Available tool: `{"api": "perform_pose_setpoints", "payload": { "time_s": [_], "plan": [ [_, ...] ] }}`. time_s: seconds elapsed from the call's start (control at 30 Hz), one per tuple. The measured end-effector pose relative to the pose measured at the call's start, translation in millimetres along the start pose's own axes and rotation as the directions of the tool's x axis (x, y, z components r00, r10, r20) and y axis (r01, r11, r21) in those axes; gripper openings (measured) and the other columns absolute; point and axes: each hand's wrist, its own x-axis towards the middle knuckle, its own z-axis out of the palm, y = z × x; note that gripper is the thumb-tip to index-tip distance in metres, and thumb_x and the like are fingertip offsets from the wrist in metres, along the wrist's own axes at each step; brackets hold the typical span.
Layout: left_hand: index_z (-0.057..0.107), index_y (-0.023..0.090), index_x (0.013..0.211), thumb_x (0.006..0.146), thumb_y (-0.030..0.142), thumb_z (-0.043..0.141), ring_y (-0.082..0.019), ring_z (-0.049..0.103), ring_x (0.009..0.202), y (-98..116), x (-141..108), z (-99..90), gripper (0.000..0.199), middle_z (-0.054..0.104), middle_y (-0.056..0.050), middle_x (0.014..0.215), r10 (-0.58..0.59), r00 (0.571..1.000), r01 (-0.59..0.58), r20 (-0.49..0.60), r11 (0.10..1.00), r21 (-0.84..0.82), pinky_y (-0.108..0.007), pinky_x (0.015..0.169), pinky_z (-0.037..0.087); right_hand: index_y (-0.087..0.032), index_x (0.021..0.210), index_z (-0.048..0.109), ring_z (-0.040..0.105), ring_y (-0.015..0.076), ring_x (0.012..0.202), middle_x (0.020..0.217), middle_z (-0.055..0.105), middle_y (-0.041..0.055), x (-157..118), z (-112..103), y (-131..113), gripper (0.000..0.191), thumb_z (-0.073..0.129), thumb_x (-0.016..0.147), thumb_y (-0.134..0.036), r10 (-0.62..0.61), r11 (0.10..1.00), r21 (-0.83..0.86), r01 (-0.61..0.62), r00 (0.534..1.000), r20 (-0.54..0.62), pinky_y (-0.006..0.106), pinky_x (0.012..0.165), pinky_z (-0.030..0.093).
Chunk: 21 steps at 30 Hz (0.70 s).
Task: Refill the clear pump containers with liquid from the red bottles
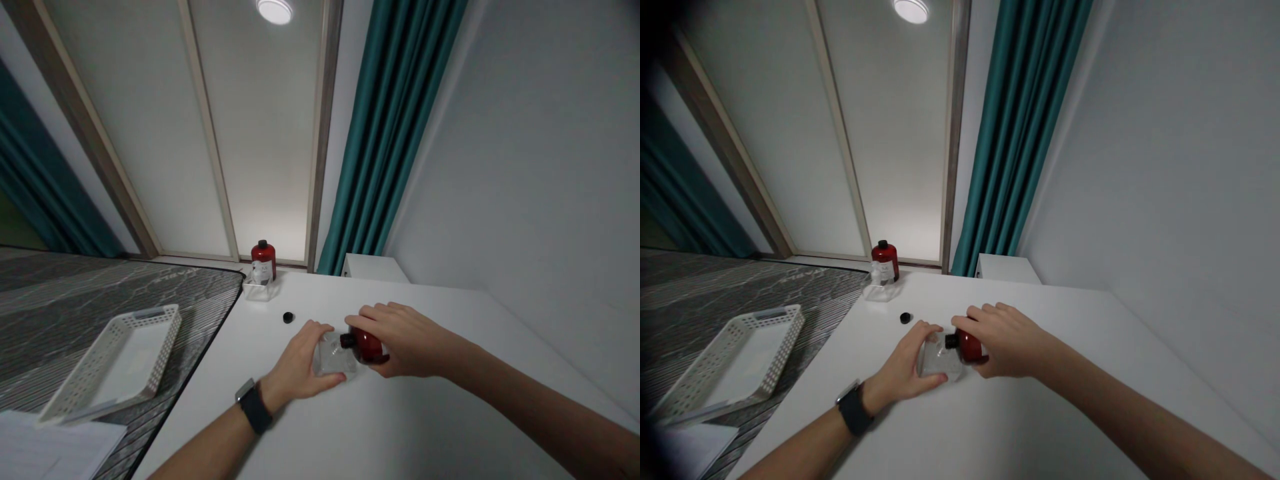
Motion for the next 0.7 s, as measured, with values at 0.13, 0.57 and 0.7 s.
{"api": "perform_pose_setpoints", "payload": {
  "time_s": [0.13,0.57,0.7],
  "plan": [
    [0.049,0.019,0.123,0.074,0.042,0.076,-0.027,0.058,0.095,-0.1,0.1,0.3,0.061,0.06,-0.008,0.105,0.004,1.0,-0.004,-0.002,1.0,-0.013,-0.042,0.083,0.05,-0.022,0.121,0.057,0.063,0.0271,0.087,0.107,0.066,0.0095,0.3,-0.6,-0.2,0.047,0.07,0.078,-0.033,-0.001,1.0,0.003,0.001,1.0,-0.003,0.037,0.073,0.042],
    [0.047,0.019,0.124,0.075,0.042,0.076,-0.028,0.057,0.096,0.6,0.7,0.6,0.061,0.059,-0.009,0.105,0.013,1.0,-0.013,0.011,1.0,-0.013,-0.043,0.083,0.05,-0.022,0.12,0.056,0.063,0.027,0.087,0.106,0.066,0.0086,0.2,-1.2,-0.2,0.046,0.07,0.077,-0.033,-0.003,1.0,-0.003,0.003,1.0,0.011,0.036,0.072,0.041],
    [0.047,0.019,0.123,0.075,0.042,0.076,-0.028,0.057,0.095,1.5,0.9,-0.1,0.06,0.059,-0.008,0.105,0.018,1.0,-0.017,0.016,1.0,-0.018,-0.042,0.083,0.05,-0.023,0.121,0.056,0.063,0.027,0.087,0.106,0.066,0.0087,0.3,-1.4,-0.7,0.047,0.07,0.077,-0.033,0.0,1.0,-0.006,0.0,1.0,0.007,0.036,0.072,0.041]
  ]
}}
